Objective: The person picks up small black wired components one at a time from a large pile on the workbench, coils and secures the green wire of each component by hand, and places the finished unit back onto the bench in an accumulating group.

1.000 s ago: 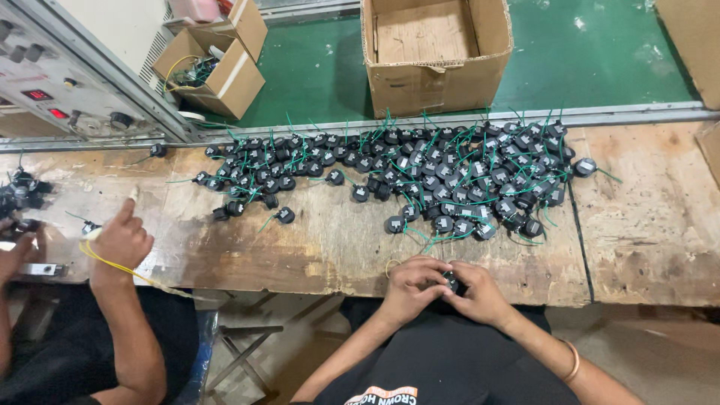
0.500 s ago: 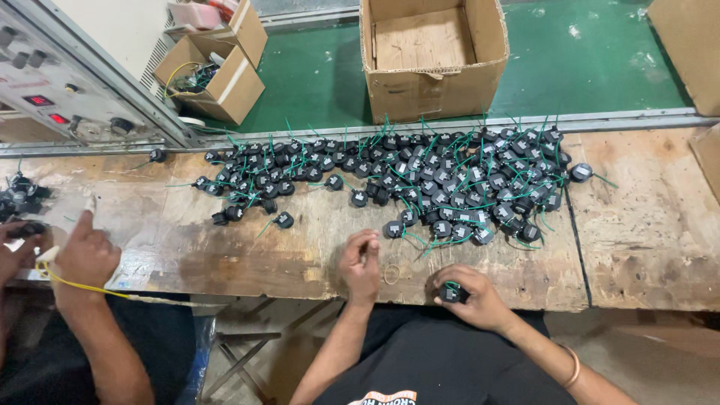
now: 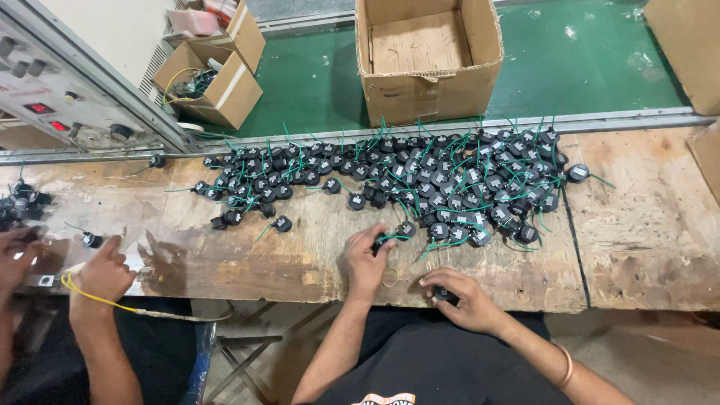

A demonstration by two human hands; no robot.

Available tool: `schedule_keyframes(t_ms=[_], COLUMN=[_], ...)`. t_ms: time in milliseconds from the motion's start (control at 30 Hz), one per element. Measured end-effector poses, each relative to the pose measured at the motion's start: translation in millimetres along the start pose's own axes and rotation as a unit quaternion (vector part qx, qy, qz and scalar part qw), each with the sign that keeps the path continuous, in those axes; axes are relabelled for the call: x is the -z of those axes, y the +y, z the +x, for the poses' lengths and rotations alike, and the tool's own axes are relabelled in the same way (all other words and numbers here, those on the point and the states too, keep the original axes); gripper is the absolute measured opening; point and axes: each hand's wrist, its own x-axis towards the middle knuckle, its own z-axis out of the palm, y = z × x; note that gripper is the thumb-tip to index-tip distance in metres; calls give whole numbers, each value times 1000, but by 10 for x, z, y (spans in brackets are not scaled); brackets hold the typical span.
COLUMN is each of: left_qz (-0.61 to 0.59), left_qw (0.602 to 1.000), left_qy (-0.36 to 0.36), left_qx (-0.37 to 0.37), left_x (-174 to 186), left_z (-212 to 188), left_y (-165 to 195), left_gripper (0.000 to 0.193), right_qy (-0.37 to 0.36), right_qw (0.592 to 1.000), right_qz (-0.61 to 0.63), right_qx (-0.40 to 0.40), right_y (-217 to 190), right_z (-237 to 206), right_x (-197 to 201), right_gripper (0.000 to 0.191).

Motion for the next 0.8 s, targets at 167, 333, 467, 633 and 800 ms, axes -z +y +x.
schedule_keyframes(t_ms=[167, 333, 467, 633, 800], left_qz=[-127, -290, -207, -244, -187], left_qw=[983, 950, 958, 951, 948], left_qy=[125, 38, -78, -108, -100], left_qx=[45, -112, -181, -157, -236], left_x=[34, -46, -263, -408, -241], left_z=[-158, -414, -508, -552, -569], left_y=[-45, 108, 288, 416, 333], left_gripper=[29, 27, 29, 20, 17], right_qy=[55, 48, -17, 42, 49], right_qw=[997, 991, 999, 993, 997], right_qz=[-4, 33, -48, -108, -51], right_qx=[-50, -117, -13, 4, -7], right_y=[-25, -95, -63, -4, -11], right_z=[24, 86, 45, -35, -15], right_x=[50, 64, 32, 0, 18], right_gripper=[43, 62, 53, 60, 54])
